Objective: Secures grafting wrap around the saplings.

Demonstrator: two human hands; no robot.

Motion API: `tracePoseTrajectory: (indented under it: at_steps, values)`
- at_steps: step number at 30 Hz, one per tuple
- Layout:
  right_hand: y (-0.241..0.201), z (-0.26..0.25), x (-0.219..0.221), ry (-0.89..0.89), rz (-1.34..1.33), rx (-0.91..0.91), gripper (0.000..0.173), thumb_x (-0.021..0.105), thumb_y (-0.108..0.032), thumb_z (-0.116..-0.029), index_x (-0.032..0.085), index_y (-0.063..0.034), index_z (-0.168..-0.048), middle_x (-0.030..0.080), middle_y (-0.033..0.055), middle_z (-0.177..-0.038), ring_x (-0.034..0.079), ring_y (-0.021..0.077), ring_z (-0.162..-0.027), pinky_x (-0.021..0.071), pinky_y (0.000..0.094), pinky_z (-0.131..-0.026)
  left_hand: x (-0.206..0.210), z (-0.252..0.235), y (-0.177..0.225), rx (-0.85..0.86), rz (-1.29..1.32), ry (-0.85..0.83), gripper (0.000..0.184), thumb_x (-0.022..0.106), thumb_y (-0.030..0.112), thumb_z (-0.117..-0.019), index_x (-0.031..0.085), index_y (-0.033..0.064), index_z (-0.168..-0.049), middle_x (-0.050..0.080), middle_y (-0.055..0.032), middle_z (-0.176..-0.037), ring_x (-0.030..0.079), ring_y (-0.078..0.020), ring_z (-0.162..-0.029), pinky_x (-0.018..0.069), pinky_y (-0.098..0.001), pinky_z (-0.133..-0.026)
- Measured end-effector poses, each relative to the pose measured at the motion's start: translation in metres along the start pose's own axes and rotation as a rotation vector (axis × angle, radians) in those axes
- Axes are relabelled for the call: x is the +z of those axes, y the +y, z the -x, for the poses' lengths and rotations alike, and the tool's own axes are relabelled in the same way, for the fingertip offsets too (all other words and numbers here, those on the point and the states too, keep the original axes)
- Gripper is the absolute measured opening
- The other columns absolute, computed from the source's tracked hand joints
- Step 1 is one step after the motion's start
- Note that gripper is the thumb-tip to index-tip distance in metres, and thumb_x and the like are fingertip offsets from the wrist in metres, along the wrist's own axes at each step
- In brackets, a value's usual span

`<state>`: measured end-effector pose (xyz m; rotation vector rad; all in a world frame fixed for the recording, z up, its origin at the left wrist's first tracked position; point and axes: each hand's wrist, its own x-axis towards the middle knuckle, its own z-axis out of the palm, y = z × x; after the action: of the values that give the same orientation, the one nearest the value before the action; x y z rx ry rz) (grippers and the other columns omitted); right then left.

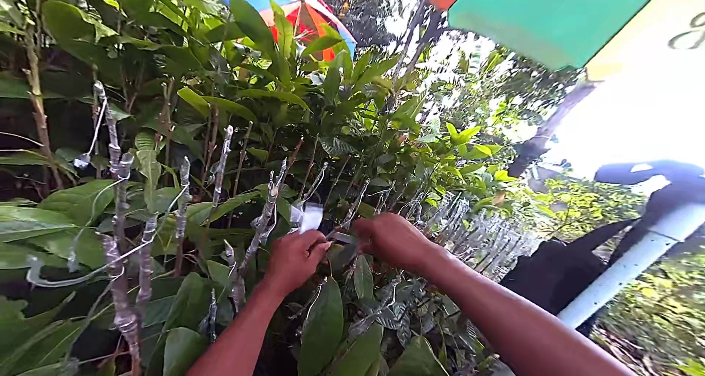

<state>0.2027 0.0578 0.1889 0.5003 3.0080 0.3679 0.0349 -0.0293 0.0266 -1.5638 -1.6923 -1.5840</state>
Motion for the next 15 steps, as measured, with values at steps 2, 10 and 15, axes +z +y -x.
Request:
tracePoseTrajectory:
  at_steps: [2,10,15]
  values:
    - [-0.013,0.018,-0.005,0.029,-0.206,-0.099,0.029,0.066,-0.023,-0.0994,0.066,-0.0072,-0.124,0.073,0.0103,-0.093,0.071,0.0253,-0.084,0.0571,0.0482,-0.08,-0.008,-0.003,-0.001,-0.08,0.02,-0.002,0.025,0.064,0.029,-0.0986,0.075,0.0084,-0.105,0.074,-0.0073,-0.088,0.07,-0.022,-0.079,0.0578,-0.0486,-0.077]
    - [-0.003,0.002,-0.013,0.047,-0.016,0.016,0.036,0.062,-0.018,-0.1003,0.06,-0.0117,-0.136,0.068,0.0183,-0.119,0.065,0.0397,-0.109,0.0516,0.062,-0.091,0.002,-0.001,0.014,0.014,0.074,-0.129,0.029,0.062,0.033,-0.1,0.077,0.0095,-0.107,0.075,-0.0085,-0.092,0.071,-0.0216,-0.079,0.0583,-0.047,-0.077]
    - [-0.039,0.03,-0.015,0.146,-0.282,-0.172,0.028,0.063,-0.028,-0.1016,0.066,-0.0063,-0.119,0.068,0.0071,-0.085,0.065,0.0206,-0.074,0.0543,0.0437,-0.072,0.002,-0.001,0.018,-0.024,0.092,-0.076,0.023,0.064,0.026,-0.0976,0.078,0.0093,-0.104,0.074,-0.0112,-0.09,0.072,-0.0277,-0.085,0.0566,-0.0539,-0.079]
